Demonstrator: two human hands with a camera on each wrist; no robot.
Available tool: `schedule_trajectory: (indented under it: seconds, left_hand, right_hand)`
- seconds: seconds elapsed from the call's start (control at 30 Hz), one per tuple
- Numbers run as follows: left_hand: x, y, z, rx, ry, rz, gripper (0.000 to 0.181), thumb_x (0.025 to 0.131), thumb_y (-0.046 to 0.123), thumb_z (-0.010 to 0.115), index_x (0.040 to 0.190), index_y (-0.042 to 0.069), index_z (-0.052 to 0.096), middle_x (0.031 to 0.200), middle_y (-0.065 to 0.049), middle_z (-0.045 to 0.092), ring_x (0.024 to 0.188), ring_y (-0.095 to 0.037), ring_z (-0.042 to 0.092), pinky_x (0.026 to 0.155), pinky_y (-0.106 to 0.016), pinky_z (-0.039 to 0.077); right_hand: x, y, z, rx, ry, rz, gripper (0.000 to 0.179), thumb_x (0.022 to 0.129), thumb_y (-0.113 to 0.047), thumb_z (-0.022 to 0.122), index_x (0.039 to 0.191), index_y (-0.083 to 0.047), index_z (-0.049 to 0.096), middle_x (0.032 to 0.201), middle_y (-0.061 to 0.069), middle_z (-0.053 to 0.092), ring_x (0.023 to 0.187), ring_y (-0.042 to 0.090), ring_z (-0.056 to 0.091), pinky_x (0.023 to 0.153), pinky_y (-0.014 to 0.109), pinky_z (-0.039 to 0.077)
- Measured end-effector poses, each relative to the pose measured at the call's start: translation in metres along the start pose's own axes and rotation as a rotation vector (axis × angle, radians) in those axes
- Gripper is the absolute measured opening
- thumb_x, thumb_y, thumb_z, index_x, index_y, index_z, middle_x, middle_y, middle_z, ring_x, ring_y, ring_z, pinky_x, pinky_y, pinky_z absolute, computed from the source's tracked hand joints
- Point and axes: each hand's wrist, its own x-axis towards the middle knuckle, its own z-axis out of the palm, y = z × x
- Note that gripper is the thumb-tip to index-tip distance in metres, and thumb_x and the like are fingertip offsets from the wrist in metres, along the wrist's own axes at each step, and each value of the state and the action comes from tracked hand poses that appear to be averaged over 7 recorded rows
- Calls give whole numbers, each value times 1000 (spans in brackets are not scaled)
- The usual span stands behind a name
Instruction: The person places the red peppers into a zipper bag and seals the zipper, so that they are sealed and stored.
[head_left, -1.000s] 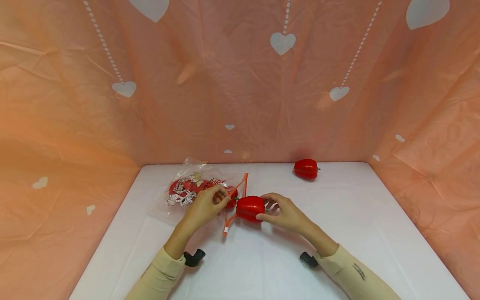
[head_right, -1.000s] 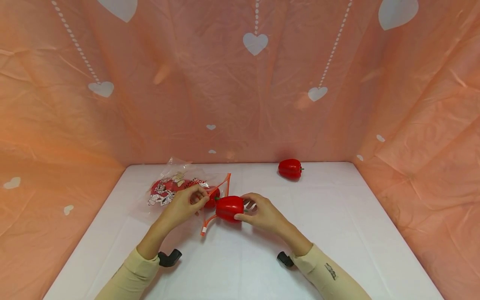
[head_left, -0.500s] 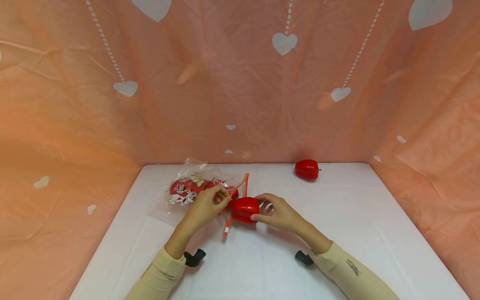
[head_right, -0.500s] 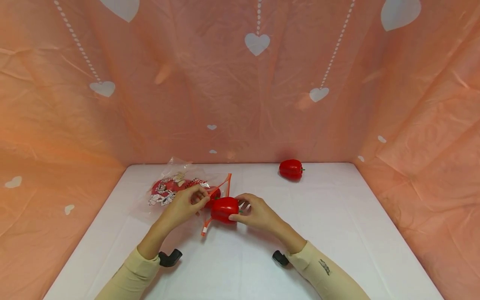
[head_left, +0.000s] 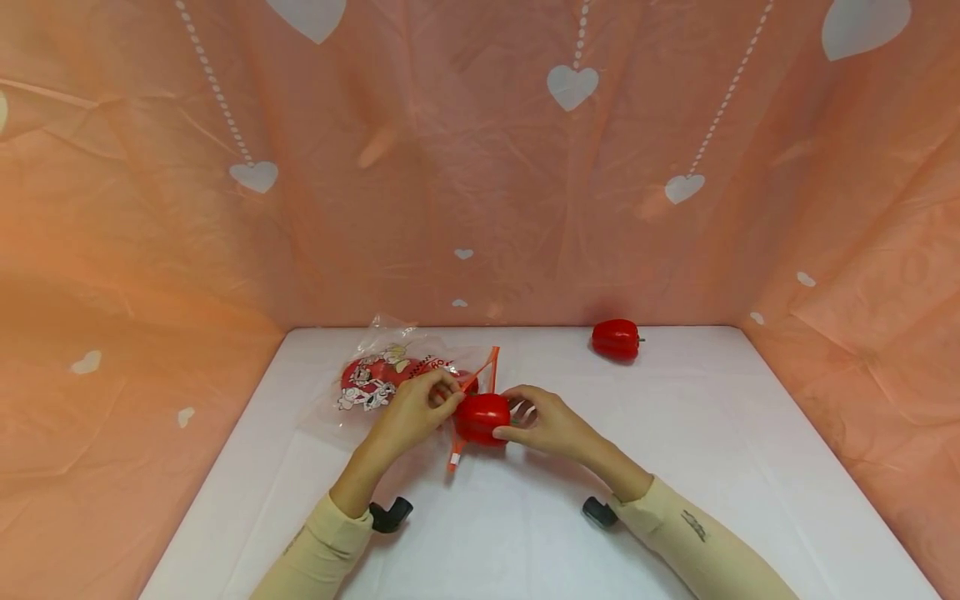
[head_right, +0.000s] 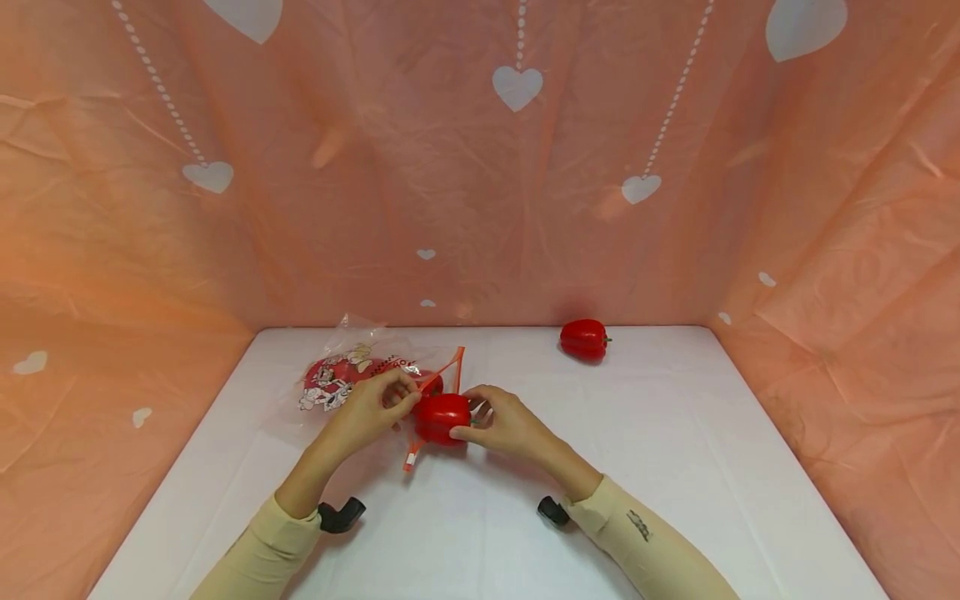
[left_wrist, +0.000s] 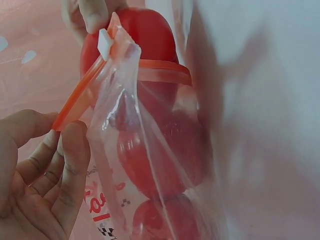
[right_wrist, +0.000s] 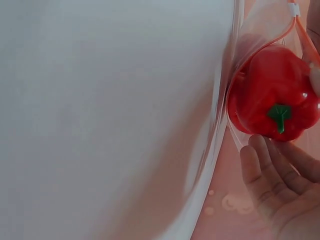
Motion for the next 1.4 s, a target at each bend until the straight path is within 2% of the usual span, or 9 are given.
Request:
schedule_trajectory:
  seconds: [0.23, 0.5, 0.7, 0.8, 0.9, 1.07, 1.23, 1.4]
  left_hand:
    - [1, -1, 1, -5, -4, 6, 8, 99, 10, 78, 103, 10, 70, 88, 0, 69, 77, -14, 63, 63, -24, 57]
    - [1, -1, 1, -14, -9, 0, 8, 99, 10, 77, 103, 10, 70, 88, 0, 69, 72, -13, 63, 62, -26, 57]
    - [1, 0, 2, 6, -1, -4, 9, 98, 10, 79, 103, 10, 70, 89, 0, 69, 77, -14, 62, 65, -24, 56]
    - [1, 1, 2, 18, 4, -3, 9, 98, 10, 79, 103, 11, 71, 89, 1, 69, 80, -15, 62, 66, -24, 56]
    - [0, 1, 2, 19, 6, -2, 9, 98, 10, 79, 102, 11, 71, 89, 1, 69, 80, -15, 62, 65, -24, 56]
    - [0, 1, 2, 21, 7, -1, 9, 99, 10, 78, 102, 11, 71, 89, 1, 69, 80, -15, 62, 66, -25, 56]
    - [0, 0, 2, 32, 6, 3, 8, 99, 12, 78, 102, 11, 71, 89, 2, 69, 82, -15, 62, 70, -25, 55]
    - [0, 0, 2, 35, 7, 11, 8, 99, 12, 78, 102, 11, 71, 89, 2, 69, 82, -15, 62, 72, -26, 55]
  right_hand:
    - [6, -2, 5, -11, 13, 32, 58, 91, -32, 88, 136, -5, 66, 115, 3, 72, 100, 18, 67, 83, 29, 60]
    - [10, -4, 12, 52, 3, 57, 62, 89, -25, 90, 140, -1, 62, 120, 11, 72, 100, 21, 70, 86, 35, 63]
    - [6, -5, 13, 121, -68, 78, 67, 90, -14, 88, 146, 1, 56, 130, 17, 68, 108, 27, 72, 90, 38, 63]
    - [5, -4, 11, 132, -112, 60, 67, 92, -7, 85, 149, 3, 52, 135, 19, 66, 113, 31, 72, 92, 38, 63]
    - [5, -1, 10, 133, -119, 32, 64, 93, -4, 82, 149, 4, 52, 135, 21, 66, 115, 34, 72, 92, 38, 62]
    - [8, 2, 12, 157, -85, 26, 57, 93, -4, 83, 141, 5, 55, 130, 21, 68, 112, 33, 73, 93, 37, 62]
    - [8, -1, 12, 128, -72, 63, 51, 91, -10, 87, 132, 3, 60, 116, 13, 72, 99, 22, 72, 91, 37, 63]
    - [8, -4, 13, 129, -68, 94, 51, 91, -16, 88, 131, 1, 62, 109, 8, 73, 94, 18, 70, 90, 36, 62]
